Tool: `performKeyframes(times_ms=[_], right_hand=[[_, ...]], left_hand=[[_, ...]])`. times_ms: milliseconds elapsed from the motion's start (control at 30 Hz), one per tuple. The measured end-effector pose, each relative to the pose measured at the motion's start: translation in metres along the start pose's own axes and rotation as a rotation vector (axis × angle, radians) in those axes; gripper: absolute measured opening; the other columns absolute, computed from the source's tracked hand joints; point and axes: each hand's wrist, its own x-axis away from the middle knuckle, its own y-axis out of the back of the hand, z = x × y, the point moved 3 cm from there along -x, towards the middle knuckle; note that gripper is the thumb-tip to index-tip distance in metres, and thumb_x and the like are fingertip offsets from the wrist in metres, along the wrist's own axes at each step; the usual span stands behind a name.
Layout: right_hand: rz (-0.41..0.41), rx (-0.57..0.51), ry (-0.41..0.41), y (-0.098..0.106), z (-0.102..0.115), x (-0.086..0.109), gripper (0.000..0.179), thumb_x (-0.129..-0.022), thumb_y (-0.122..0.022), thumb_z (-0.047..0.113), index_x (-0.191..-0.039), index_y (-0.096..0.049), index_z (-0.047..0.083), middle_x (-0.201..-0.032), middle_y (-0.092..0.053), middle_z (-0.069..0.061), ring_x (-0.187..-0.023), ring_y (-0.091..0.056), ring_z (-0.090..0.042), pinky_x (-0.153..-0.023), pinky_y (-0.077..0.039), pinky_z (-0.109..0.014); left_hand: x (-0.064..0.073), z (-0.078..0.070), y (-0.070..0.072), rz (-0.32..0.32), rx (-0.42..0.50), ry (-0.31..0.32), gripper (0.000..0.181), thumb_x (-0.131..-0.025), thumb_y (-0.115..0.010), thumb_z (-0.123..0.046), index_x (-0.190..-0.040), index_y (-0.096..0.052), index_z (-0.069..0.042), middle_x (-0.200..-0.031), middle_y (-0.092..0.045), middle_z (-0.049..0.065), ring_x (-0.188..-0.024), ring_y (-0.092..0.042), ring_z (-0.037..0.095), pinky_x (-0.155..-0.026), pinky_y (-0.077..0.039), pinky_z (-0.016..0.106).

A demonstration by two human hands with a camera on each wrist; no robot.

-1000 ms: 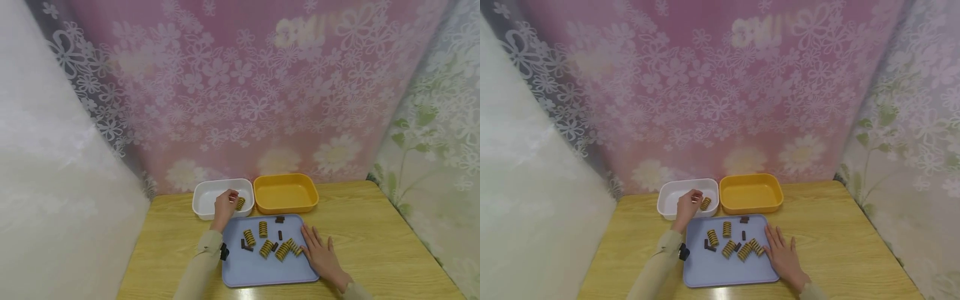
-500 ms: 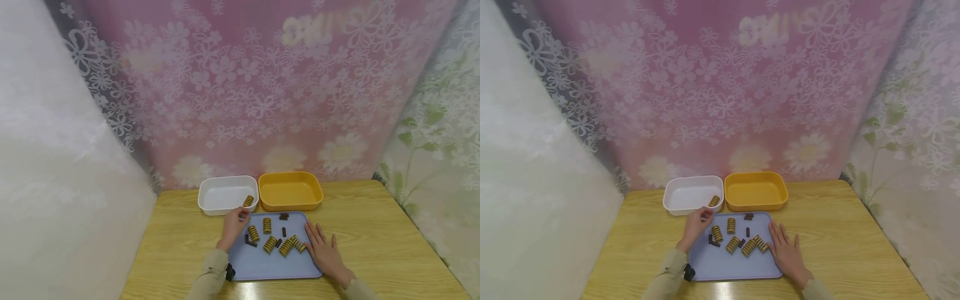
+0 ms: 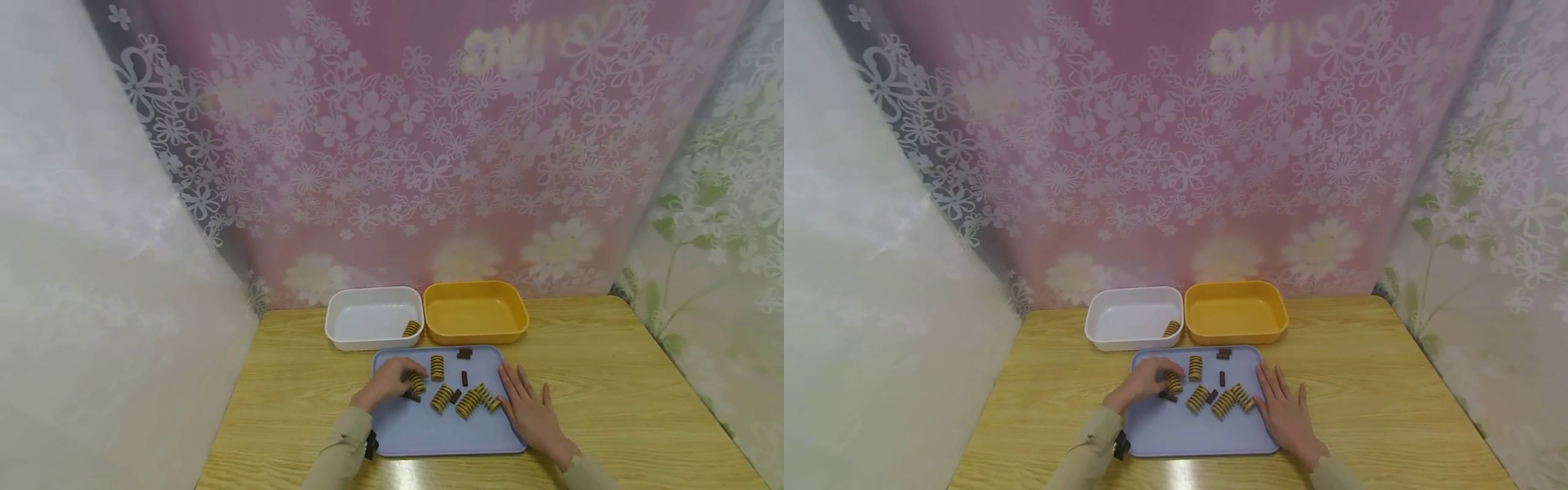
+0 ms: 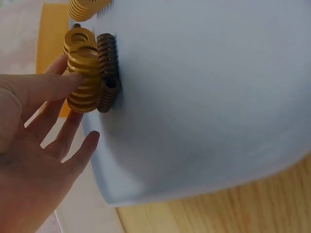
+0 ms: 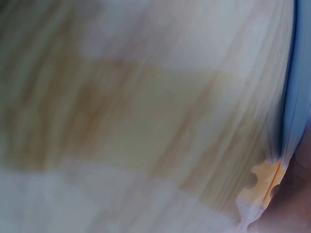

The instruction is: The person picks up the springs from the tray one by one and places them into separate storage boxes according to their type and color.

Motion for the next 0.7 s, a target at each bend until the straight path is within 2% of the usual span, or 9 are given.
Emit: performKeyframes(times_ms=[100,200,333,433,533,700], right_hand=[[-0.016,-0.005,0.009,-0.002,-0.002,0.001,0.059,-0.106,-0.049,0.038,-0.157,-0.037,0.012,-0.166,-0.028,0.0,-0.152,-0.024,-0.033,-0.103,-0.017,-0.083],[-0.023,-0.006,0.013,-0.004,-0.003,0.001,0.058,-0.107,-0.047,0.038,-0.157,-0.036,0.012,-0.167,-0.026,0.001,-0.154,-0.02,-0.031,-0.103,-0.016,-0.084],[-0.005,-0.001,0.009,-0.006,-0.004,0.001,0.057,-0.107,-0.047,0.036,-0.158,-0.035,0.012,-0.168,-0.024,0.001,-0.155,-0.016,-0.029,-0.104,-0.015,-0.083],[0.003,0.004,0.004,-0.005,-0.003,0.0,0.058,-0.105,-0.053,0.034,-0.156,-0.039,0.01,-0.165,-0.03,-0.003,-0.152,-0.024,-0.035,-0.104,-0.016,-0.083],[0.007,0.011,0.002,-0.005,-0.003,-0.001,0.058,-0.105,-0.053,0.035,-0.156,-0.039,0.01,-0.164,-0.032,-0.004,-0.15,-0.027,-0.037,-0.104,-0.017,-0.083],[-0.012,0.016,0.025,-0.008,-0.007,0.001,0.058,-0.108,-0.046,0.037,-0.159,-0.033,0.013,-0.167,-0.025,0.0,-0.155,-0.016,-0.028,-0.103,-0.016,-0.084]], left_hand=[[0.0,0.001,0.0,0.008,0.003,-0.006,0.031,-0.083,-0.074,0.011,-0.109,-0.077,-0.006,-0.111,-0.075,0.004,-0.11,-0.067,0.02,-0.101,-0.05,0.034],[-0.001,0.002,0.0,-0.016,-0.006,-0.001,0.027,-0.083,-0.078,0.004,-0.109,-0.077,-0.006,-0.11,-0.075,0.005,-0.109,-0.067,0.021,-0.1,-0.05,0.034],[-0.003,0.005,-0.002,-0.057,-0.011,0.035,0.027,-0.082,-0.083,-0.005,-0.108,-0.077,-0.008,-0.108,-0.075,0.004,-0.106,-0.066,0.02,-0.096,-0.05,0.033],[-0.005,0.009,-0.003,-0.073,0.012,0.048,0.027,-0.081,-0.085,-0.007,-0.106,-0.077,-0.009,-0.105,-0.074,0.002,-0.102,-0.066,0.017,-0.093,-0.051,0.031],[-0.006,0.013,-0.003,-0.09,0.035,0.03,0.026,-0.08,-0.085,-0.008,-0.105,-0.076,-0.009,-0.103,-0.074,0.003,-0.097,-0.066,0.016,-0.089,-0.053,0.031],[-0.007,0.02,-0.003,-0.108,0.085,0.055,0.025,-0.082,-0.085,-0.01,-0.105,-0.074,-0.009,-0.101,-0.071,0.001,-0.093,-0.062,0.012,-0.085,-0.053,0.028]])
